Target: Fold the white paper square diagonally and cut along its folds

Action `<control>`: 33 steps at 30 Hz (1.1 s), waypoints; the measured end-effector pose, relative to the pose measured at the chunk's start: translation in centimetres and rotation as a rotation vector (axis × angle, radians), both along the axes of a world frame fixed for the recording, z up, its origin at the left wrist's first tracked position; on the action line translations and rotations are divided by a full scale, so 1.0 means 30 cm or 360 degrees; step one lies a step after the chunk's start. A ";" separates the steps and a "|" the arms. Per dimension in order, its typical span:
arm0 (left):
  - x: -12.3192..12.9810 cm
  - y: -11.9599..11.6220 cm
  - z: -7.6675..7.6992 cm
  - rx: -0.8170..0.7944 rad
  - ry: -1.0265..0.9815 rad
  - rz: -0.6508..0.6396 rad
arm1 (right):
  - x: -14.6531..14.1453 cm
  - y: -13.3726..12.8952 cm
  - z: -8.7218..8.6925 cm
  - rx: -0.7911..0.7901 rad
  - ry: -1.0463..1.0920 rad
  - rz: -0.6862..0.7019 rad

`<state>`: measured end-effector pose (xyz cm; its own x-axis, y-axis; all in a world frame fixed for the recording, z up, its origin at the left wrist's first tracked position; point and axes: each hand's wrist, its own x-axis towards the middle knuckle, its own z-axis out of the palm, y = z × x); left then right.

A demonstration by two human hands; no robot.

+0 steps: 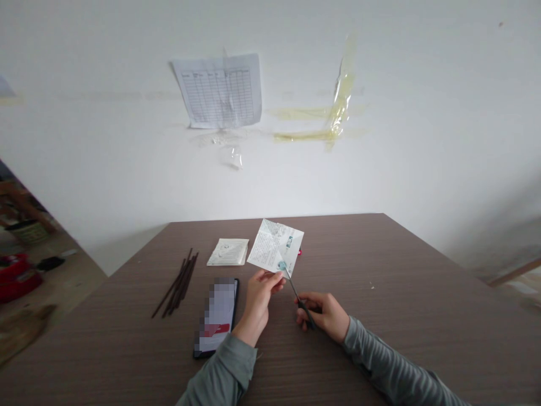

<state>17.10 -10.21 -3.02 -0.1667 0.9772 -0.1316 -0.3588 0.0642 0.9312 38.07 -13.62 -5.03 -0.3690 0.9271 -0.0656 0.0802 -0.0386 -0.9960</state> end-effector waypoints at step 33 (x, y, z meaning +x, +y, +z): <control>0.022 -0.023 0.074 -0.0196 -0.0097 0.0035 | 0.007 -0.004 0.010 0.0051 -0.0017 -0.0015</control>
<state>17.75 -10.89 -0.81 -0.1760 0.9493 -0.2606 -0.4172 0.1679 0.8932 38.29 -13.73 -4.72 -0.3596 0.9323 -0.0395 0.0904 -0.0073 -0.9959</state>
